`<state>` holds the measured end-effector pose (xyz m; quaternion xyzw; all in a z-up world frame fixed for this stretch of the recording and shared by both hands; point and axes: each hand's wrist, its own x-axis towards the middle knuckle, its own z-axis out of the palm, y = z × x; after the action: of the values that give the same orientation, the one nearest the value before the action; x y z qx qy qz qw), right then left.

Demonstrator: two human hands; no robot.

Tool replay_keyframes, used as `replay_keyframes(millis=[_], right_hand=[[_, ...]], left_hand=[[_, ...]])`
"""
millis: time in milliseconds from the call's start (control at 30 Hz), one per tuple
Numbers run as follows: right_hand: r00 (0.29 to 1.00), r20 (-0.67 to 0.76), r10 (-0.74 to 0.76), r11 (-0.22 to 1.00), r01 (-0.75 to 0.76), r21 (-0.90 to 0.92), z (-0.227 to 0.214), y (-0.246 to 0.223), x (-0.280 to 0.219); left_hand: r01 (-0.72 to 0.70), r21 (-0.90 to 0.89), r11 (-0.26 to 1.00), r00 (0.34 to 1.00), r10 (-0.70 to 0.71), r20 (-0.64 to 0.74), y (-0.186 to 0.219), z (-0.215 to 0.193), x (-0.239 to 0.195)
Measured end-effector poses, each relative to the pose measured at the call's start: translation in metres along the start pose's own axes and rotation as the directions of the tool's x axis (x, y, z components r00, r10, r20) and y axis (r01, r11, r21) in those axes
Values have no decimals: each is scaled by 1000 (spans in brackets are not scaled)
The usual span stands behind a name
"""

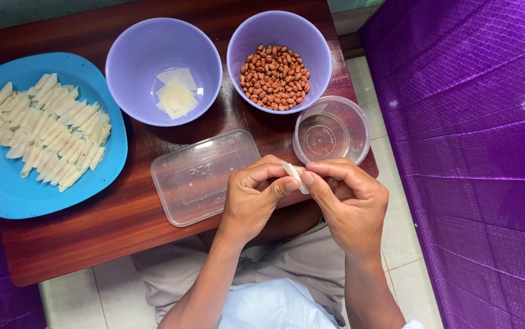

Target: The person sits at a table and folds thin, square wrappers around peanuts to create small dumplings. They place the finished dumplings onto a blue plate. The person uses their hands to pick up peanuts from a bowl and wrappers from a separate bowl, folding them into a triangular shape.

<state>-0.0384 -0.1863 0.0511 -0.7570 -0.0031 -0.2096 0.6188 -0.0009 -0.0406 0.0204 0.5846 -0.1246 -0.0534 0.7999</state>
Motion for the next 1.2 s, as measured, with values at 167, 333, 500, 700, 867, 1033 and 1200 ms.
replay_keyframes(millis=[167,333,500,700,867,1033,1200], right_hand=[[981,41,-189,961,193,-196,1,-9,6],[953,77,-293,917,303,-260,1,-13,6],[972,78,-221,967,229,-115,0,-12,6],[980,93,-178,981,184,-57,2,-11,2],[995,95,-41,998,36,54,12,8,-10],[987,83,135,969,-149,199,26,19,-20],[954,51,296,890,-295,348,39,19,-21]], left_hand=[[-26,36,999,1000,27,-5,-5,-3,0],[-42,43,998,999,43,-19,-6,-4,-1],[-48,-12,999,999,47,-10,-6,-4,0],[-66,-98,993,998,64,-22,-16,-4,-1],[-95,-81,992,993,89,-75,-16,-8,-3],[-116,-102,988,987,103,-121,-10,-17,-8],[-180,-130,975,971,155,-180,-14,-26,-14]])
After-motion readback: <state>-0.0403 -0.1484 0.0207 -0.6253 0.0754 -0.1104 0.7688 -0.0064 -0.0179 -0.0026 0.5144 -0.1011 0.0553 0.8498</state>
